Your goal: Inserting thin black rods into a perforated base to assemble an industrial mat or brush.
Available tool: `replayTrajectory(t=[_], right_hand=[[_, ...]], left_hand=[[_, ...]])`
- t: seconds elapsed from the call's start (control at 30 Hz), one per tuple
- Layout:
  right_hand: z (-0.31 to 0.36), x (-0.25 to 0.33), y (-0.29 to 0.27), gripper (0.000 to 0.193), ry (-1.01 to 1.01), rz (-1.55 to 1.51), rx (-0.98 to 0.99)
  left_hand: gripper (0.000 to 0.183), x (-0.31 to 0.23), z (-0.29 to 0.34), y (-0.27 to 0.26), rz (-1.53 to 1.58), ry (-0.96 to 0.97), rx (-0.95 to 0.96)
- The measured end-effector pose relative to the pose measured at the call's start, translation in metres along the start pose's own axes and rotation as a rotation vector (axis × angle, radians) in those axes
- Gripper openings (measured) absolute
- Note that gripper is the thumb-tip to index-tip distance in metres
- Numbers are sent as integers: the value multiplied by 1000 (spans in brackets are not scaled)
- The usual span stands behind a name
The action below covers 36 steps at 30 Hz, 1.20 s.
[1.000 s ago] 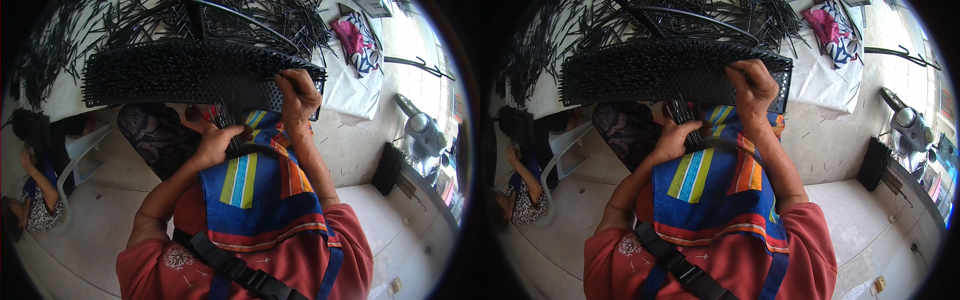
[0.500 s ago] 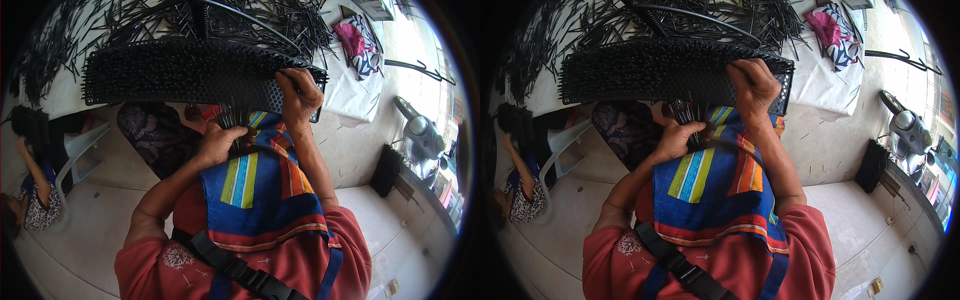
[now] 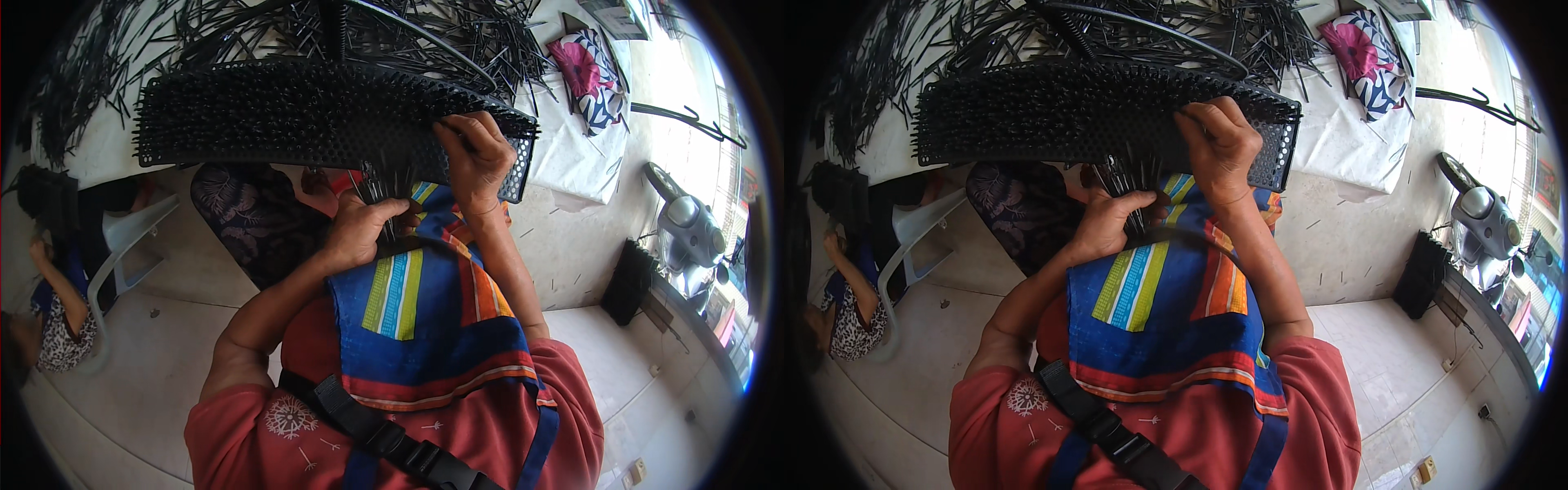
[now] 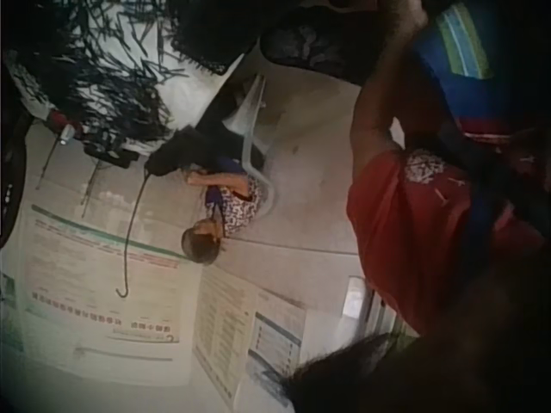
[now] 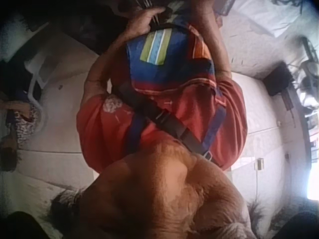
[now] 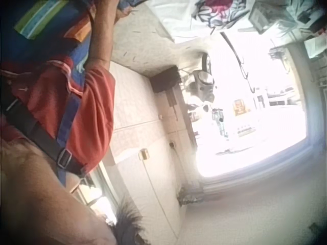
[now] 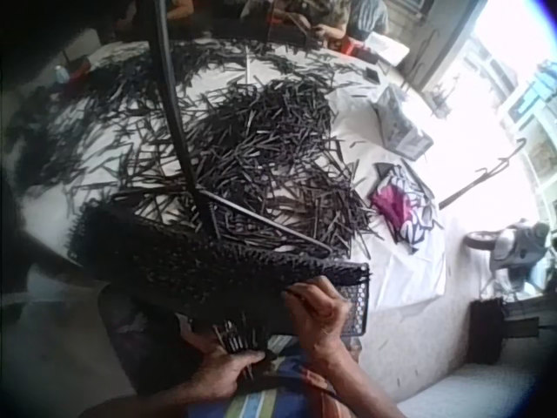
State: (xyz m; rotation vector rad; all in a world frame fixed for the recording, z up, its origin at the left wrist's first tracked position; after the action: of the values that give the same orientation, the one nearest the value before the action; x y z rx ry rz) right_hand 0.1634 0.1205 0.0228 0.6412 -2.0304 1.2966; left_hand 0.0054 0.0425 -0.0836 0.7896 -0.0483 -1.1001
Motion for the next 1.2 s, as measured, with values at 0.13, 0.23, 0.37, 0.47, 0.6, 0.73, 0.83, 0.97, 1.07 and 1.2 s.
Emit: replayTrajectory(t=[0.13, 0.23, 0.37, 0.47, 0.6, 0.73, 0.83, 0.97, 1.07, 1.2], right_hand=[[-1, 6, 9, 15, 10, 70, 48], [-1, 2, 8, 15, -7, 77, 50], [1, 11, 5, 14, -55, 189, 97], [20, -10, 24, 16, 305, -13, 416], [58, -30, 44, 15, 494, -241, 618], [74, -39, 46, 6, 802, -551, 606], [64, -44, 29, 6, 781, -557, 418], [30, -42, -19, 5, 467, -443, -34], [10, -27, -36, 9, 110, -196, -147], [6, -20, -28, 13, 46, -85, -88]], left_hand=[[12, 8, -6, -8, 30, -66, -33], [12, 10, -7, -6, 48, -86, -13], [13, 10, -7, -3, 94, -61, 26], [15, 8, -6, -3, 152, -56, 52], [17, 10, -3, 10, 100, -77, 102], [16, 13, -4, 9, 139, -69, 122], [16, 3, -3, -2, 83, 26, 36], [20, 7, -1, -10, 55, -12, -94], [17, 4, -1, -9, 21, 46, -65], [12, 0, -2, -5, 21, 50, -8]])
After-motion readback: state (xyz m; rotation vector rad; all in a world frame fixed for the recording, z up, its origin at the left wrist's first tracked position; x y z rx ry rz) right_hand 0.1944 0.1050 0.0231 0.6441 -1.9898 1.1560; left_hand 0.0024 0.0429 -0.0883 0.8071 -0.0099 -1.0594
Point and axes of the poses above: each hand's wrist, its own z-axis away from the middle knuckle, its own y-axis out of the palm, x = y × z, the point moved 10 cm from there along -z, towards the middle knuckle, and after that the axes turned 8 degrees about z, right-handed, at the moved point
